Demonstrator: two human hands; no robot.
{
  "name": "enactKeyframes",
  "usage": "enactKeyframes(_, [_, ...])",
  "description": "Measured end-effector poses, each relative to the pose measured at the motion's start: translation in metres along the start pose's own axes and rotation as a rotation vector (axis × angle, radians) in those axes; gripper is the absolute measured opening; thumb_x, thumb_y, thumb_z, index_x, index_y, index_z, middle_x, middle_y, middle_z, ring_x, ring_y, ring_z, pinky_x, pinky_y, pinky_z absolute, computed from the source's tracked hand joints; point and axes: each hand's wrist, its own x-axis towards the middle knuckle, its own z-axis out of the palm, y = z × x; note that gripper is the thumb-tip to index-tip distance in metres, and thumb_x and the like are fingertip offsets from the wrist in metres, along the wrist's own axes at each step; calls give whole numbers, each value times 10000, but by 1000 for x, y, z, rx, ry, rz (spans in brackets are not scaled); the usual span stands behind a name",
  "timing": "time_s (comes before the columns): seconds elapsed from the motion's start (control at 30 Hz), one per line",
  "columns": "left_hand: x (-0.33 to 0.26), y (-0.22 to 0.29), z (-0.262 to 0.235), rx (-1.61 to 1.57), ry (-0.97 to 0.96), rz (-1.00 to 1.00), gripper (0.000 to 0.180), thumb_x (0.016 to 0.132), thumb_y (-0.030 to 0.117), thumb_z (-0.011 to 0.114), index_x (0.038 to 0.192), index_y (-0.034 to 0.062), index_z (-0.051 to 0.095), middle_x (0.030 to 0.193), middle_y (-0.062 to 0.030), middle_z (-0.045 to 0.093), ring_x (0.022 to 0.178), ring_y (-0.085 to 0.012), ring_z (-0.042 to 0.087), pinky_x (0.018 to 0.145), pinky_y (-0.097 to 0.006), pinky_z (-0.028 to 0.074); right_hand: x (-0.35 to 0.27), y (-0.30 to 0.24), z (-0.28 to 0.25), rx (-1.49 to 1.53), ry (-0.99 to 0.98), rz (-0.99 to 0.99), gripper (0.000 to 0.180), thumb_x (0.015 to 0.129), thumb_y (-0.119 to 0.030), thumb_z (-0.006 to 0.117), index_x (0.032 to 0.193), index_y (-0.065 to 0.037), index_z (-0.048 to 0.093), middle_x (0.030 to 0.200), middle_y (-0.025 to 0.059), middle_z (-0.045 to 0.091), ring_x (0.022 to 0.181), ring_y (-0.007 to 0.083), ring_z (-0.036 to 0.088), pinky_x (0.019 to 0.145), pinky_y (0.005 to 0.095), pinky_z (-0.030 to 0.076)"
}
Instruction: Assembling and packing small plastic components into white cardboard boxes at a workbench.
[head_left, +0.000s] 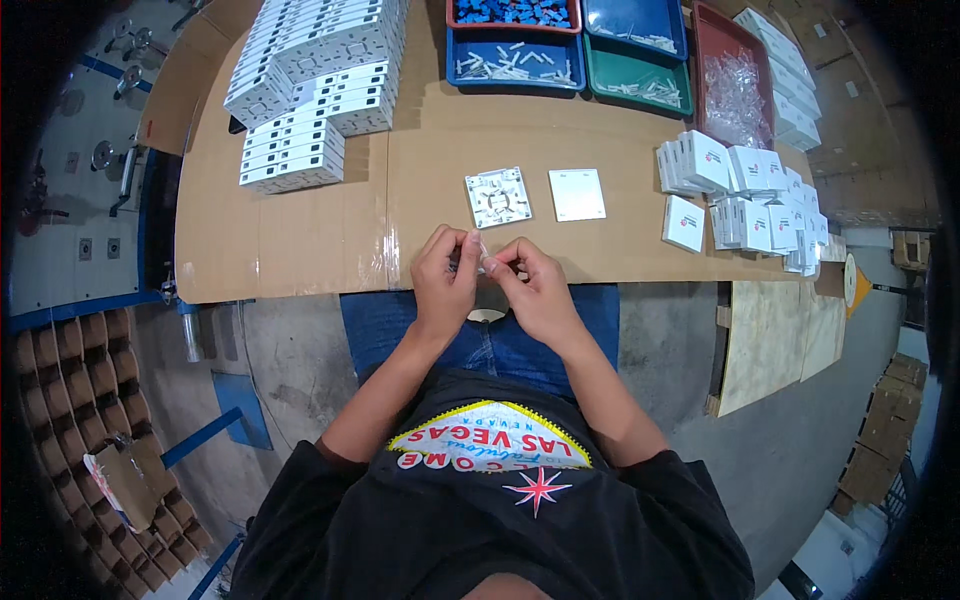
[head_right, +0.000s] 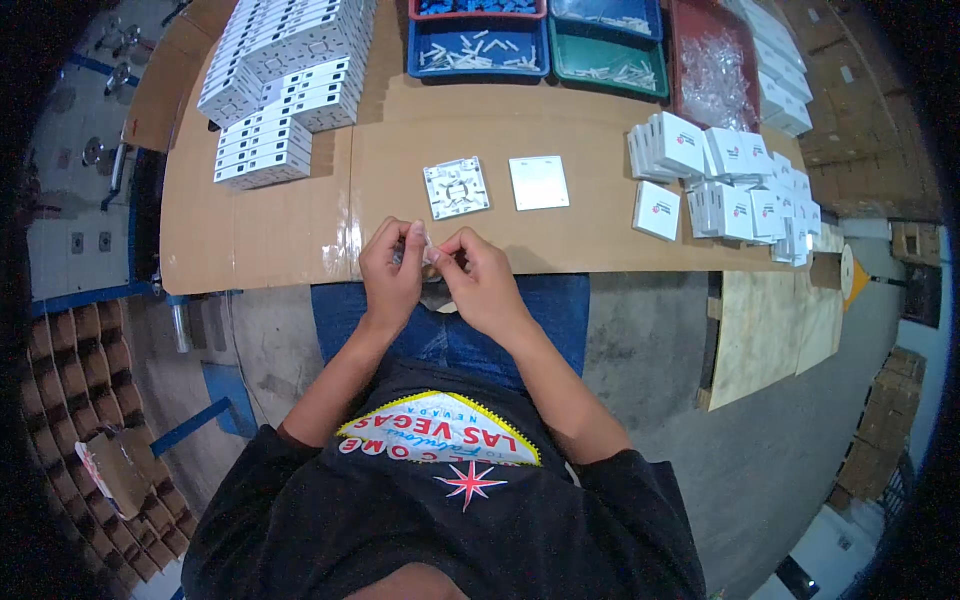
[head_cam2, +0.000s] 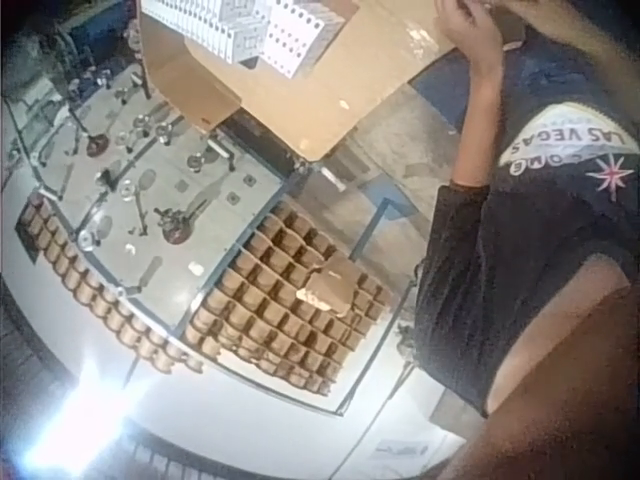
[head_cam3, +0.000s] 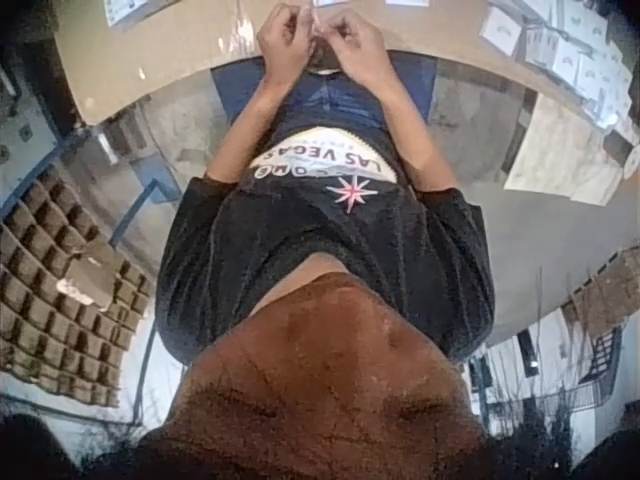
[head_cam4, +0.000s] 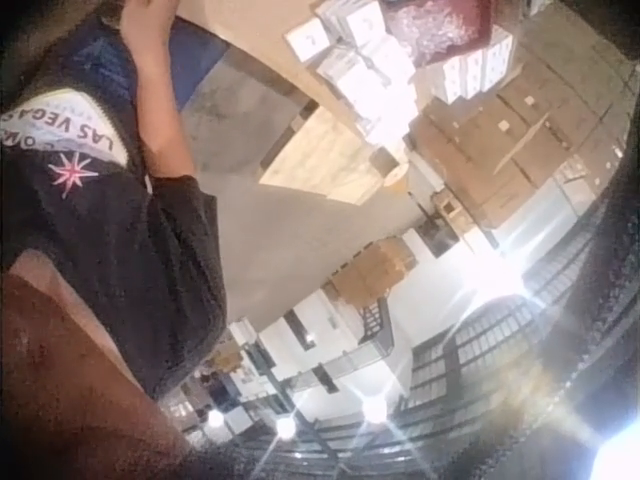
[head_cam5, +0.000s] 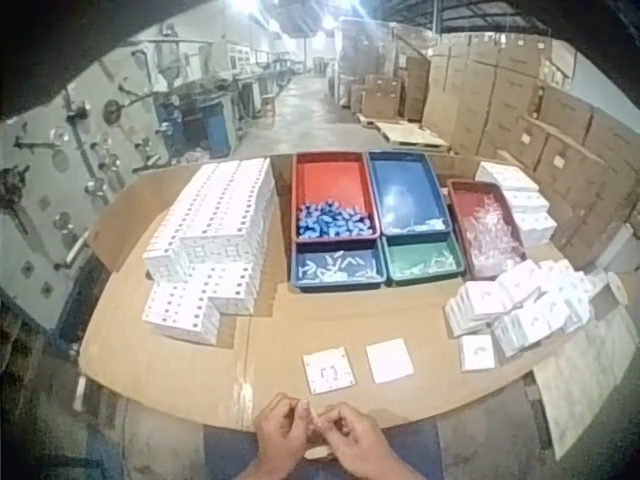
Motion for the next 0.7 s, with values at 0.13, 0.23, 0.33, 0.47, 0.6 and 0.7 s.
enactKeyframes(0.13, [-6, -16, 3, -165, -189, -150, 213, 1024, 136, 658, 911, -45, 644, 772, -78, 622, 695, -112, 580, 631, -285, 479, 0, 2, -8, -1, -33, 112, 87, 980, -61, 671, 1022, 14, 659, 808, 52, 680, 722, 87, 620, 598, 265, 506])
enactKeyframes(0.23, [-10, -29, 0, -218, -371, -347, 158, 1026, 131, 656, 1012, -24, 685, 858, -62, 675, 747, -93, 603, 674, -255, 489, 0, 11, -16, 56, -42, 152, 101, 980, -23, 642, 1064, 19, 679, 850, 40, 686, 721, 82, 624, 588, 257, 523])
enactKeyframes(0.33, [-6, -27, -5, -493, -503, -490, 163, 1018, 102, 662, 1133, -8, 694, 954, -47, 703, 800, -89, 634, 727, -245, 511, 3, 20, -27, 81, -57, 171, 141, 978, 7, 616, 1097, 11, 691, 842, 27, 678, 680, 78, 623, 584, 244, 531])
enactKeyframes(0.47, [7, -24, -7, -629, -442, -415, 217, 992, 63, 689, 1195, -13, 677, 1046, -45, 713, 856, -89, 659, 775, -241, 532, 20, 31, -43, 114, -75, 210, 184, 956, 27, 599, 1094, -4, 717, 810, 23, 680, 658, 69, 623, 571, 230, 515])
enactKeyframes(0.6, [40, -44, -5, -473, -426, -406, 274, 939, 8, 725, 1210, -14, 684, 914, -10, 685, 819, -72, 638, 756, -225, 524, 50, 30, -48, 67, -88, 244, 192, 945, 11, 605, 1092, -9, 726, 785, 16, 677, 640, 62, 609, 561, 216, 486])
enactKeyframes(0.7, [65, -44, -5, -447, -571, -405, 294, 916, 24, 754, 1203, -4, 700, 863, 18, 645, 769, -40, 587, 662, -204, 470, 69, 27, -54, -84, -79, 38, 152, 934, -27, 676, 1072, -5, 737, 786, -1, 672, 654, 53, 573, 575, 210, 445])
